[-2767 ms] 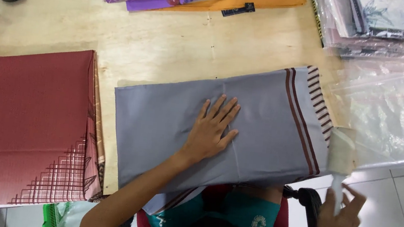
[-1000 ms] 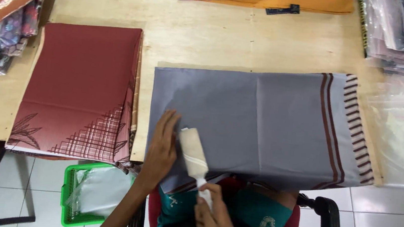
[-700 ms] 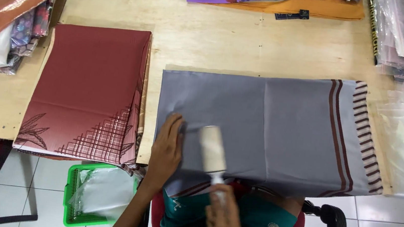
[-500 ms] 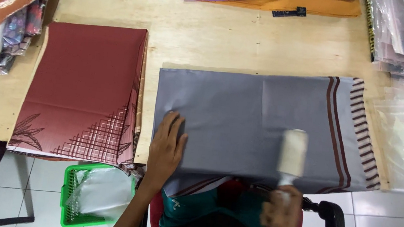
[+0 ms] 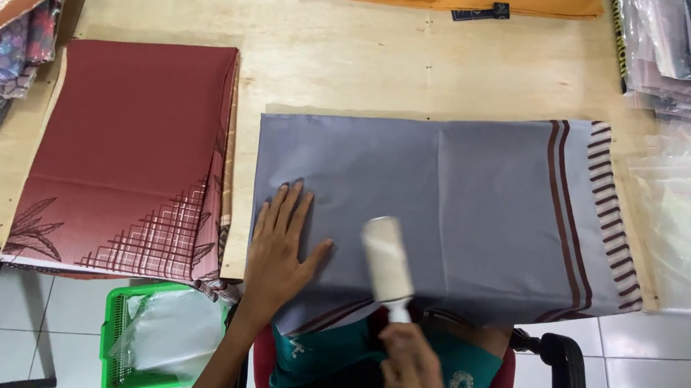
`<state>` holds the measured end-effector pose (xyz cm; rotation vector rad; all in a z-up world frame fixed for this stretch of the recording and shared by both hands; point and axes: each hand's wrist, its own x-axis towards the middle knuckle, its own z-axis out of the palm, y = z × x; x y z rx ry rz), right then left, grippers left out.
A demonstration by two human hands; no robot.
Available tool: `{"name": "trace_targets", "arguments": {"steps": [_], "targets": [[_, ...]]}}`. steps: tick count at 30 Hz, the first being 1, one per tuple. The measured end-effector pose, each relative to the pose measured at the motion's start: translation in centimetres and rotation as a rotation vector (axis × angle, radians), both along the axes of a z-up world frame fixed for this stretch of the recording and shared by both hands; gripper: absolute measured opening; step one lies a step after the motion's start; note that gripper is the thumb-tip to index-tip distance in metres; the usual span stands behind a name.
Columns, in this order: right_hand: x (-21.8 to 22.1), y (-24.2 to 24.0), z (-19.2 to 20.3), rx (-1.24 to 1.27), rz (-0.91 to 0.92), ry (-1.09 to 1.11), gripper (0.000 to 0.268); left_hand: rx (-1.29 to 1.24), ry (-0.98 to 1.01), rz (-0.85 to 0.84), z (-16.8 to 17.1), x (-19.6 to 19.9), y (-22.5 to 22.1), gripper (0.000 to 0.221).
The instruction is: Using a lint roller to clean a piece of folded cloth on a table.
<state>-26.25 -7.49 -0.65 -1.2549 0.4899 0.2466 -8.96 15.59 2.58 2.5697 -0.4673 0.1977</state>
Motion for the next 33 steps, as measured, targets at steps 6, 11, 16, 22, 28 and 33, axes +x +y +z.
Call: {"name": "trace_targets", "arguments": {"steps": [6, 11, 16, 22, 28, 33], "targets": [[0.5, -4.5, -1.7, -0.08, -0.004, -0.084, 0.032, -0.007, 0.01, 0.044, 0.3, 0.2, -0.2, 0.072], [0.4, -12.9, 0.9, -0.36, -0.543, 0.104, 0.016, 0.01, 0.036, 0.067, 0.7, 0.1, -0.5, 0.071], [-0.7, -14.0, 2.6, -0.375, -0.528, 0.018, 0.025, 0.067, 0.022, 0.045, 0.7, 0.2, -0.5, 0.075], [-1.2, -9.5, 1.3, -0.197, -0.291, 0.056, 0.051, 0.158, 0.028, 0.025, 0.6, 0.0, -0.5, 0.081], [-0.5, -14.2, 1.0, -0.403, -0.263, 0.114, 0.043, 0.157, 0.022, 0.036, 0.6, 0.1, -0.6, 0.082], [-0.2, -16.3, 3.6, -0.513, -0.507, 0.091, 0.032, 0.159, -0.004, 0.039, 0.5, 0.2, -0.6, 0.081]]}}
